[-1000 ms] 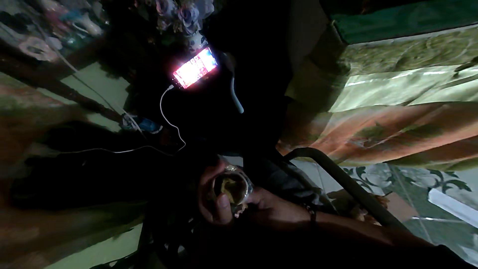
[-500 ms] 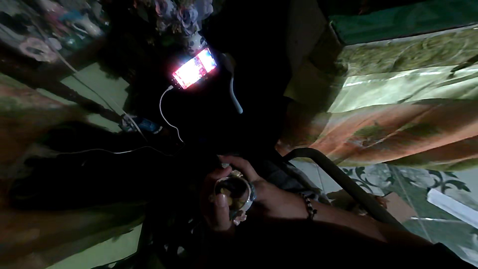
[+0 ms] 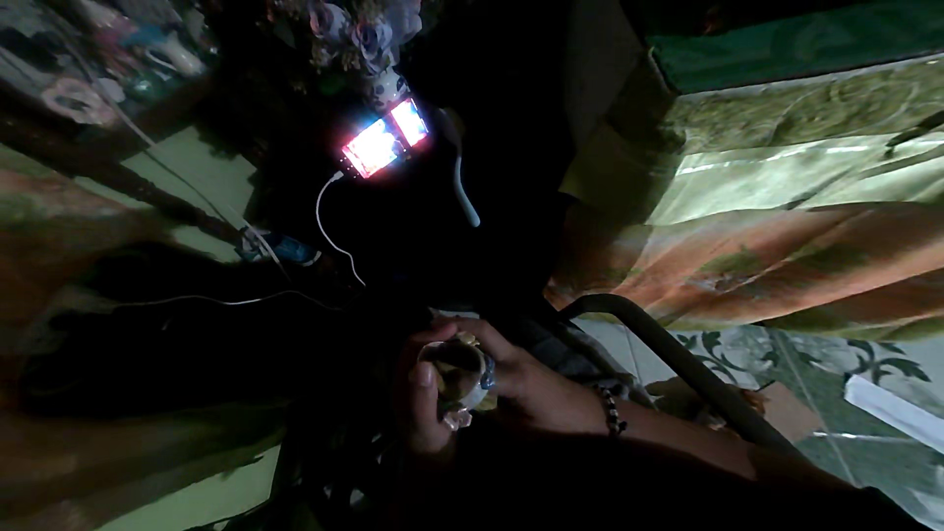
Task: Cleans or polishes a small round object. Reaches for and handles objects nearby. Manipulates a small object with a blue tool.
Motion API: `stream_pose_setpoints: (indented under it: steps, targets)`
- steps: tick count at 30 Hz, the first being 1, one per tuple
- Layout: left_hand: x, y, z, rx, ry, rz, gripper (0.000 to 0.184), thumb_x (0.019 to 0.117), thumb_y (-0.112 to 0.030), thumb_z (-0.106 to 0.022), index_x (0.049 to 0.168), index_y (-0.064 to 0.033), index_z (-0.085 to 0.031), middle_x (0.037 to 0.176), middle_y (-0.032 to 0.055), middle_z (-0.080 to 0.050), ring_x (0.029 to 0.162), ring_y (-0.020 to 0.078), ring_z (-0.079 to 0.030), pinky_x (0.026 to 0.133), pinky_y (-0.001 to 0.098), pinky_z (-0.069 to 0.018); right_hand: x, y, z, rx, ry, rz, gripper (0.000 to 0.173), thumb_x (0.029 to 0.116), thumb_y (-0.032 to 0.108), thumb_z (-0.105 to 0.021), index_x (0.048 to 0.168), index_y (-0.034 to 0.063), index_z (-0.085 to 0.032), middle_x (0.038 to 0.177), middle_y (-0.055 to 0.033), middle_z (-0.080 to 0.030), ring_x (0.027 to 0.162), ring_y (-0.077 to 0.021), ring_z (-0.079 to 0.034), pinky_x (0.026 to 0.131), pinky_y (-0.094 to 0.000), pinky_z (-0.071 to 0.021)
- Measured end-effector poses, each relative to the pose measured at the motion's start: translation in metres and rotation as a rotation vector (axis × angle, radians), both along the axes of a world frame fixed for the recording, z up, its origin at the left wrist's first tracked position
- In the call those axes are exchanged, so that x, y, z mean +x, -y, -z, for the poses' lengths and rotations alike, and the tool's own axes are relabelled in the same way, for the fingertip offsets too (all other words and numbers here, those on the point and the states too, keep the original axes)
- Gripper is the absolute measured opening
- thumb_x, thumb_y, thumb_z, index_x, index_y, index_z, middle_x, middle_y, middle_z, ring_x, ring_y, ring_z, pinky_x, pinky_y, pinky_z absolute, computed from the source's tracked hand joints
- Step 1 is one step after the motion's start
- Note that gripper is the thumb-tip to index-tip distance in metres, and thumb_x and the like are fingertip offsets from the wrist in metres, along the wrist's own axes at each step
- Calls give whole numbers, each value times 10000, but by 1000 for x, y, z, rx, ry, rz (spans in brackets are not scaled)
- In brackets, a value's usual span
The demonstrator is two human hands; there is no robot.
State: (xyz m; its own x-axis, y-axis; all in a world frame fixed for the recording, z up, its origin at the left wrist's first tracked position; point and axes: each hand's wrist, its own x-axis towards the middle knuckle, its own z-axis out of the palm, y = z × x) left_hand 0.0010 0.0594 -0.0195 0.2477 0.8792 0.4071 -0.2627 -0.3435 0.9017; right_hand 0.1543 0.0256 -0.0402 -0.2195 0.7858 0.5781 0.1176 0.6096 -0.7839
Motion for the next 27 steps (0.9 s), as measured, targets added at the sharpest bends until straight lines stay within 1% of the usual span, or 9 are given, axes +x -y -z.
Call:
stream_pose_setpoints:
  steps: [3, 6, 11, 13, 15, 17, 20, 24, 27]
  targets:
    - [2, 3, 1, -19, -38, -45, 502, 1035, -508, -478, 1175, -80, -698, 1185, -5, -707, 1112, 84, -651, 975, 266, -538, 7, -4, -2, 34, 173, 79, 323, 901, 151, -720, 1223, 141, -709, 1471, -228, -501, 1434, -335, -429, 1175, -503, -407]
    - [3, 7, -3, -5, -93, -78, 493, 1051, -467, -467, 1204, -44, -670, 1195, 2, -689, 1105, 85, -645, 965, 265, -543, 7, -4, -3, 94, 300, 201, 302, 958, 225, -667, 1244, 129, -677, 1482, -222, -518, 1438, -366, -437, 1157, -553, -407]
    - [0, -2, -10, -28, -71, -114, 534, 1029, -520, -475, 1185, -54, -684, 1161, -26, -699, 1059, 55, -654, 925, 235, -550, -2, -1, 0, 126, 391, 372, 273, 1031, 258, -555, 1274, 299, -672, 1592, -144, -423, 1439, -307, -453, 1109, -576, -438]
    - [1, -2, -9, -62, -53, -98, 538, 1023, -535, -475, 1161, -63, -694, 1154, -13, -701, 1079, 74, -652, 945, 250, -545, -7, 1, 0, 17, 260, 277, 276, 1038, 218, -564, 1279, 278, -686, 1638, -134, -348, 1474, -286, -403, 1143, -564, -410]
    - [1, 0, -8, -87, -22, -50, 543, 1007, -562, -489, 1158, -89, -710, 1149, -21, -709, 1085, 74, -655, 949, 254, -546, -9, 2, -5, -162, -32, 44, 299, 1045, 185, -560, 1315, 165, -686, 1682, -117, -243, 1523, -236, -298, 1222, -483, -321]
    - [0, 1, -6, -80, -1, -13, 548, 1008, -566, -485, 1168, -91, -709, 1153, -18, -701, 1090, 76, -647, 955, 254, -539, -8, 4, -8, -232, -204, -123, 326, 1021, 116, -576, 1333, 96, -667, 1684, -123, -211, 1534, -214, -260, 1244, -414, -304]
    - [-2, 0, -7, -79, 30, 25, 532, 1025, -540, -461, 1154, -91, -714, 1152, -14, -707, 1100, 79, -645, 966, 258, -531, -4, 2, -9, -127, -212, -181, 227, 949, 34, -625, 1118, 82, -769, 1639, -202, -277, 1533, -290, -253, 1241, -427, -311]
    - [-3, -1, -7, -116, 22, 27, 513, 1025, -537, -466, 1148, -107, -718, 1164, -16, -709, 1124, 87, -643, 985, 270, -529, 7, -3, -5, -42, -152, -198, 187, 972, 19, -599, 1065, 32, -761, 1565, -239, -387, 1490, -308, -343, 1221, -436, -354]
    - [2, -4, -4, -170, 27, -34, 531, 1020, -518, -488, 1140, -49, -705, 1132, 8, -719, 1081, 91, -663, 953, 272, -549, 22, -5, -6, -65, -68, -157, 171, 973, 44, -612, 1052, 0, -757, 1511, -218, -478, 1425, -254, -452, 1175, -391, -426]
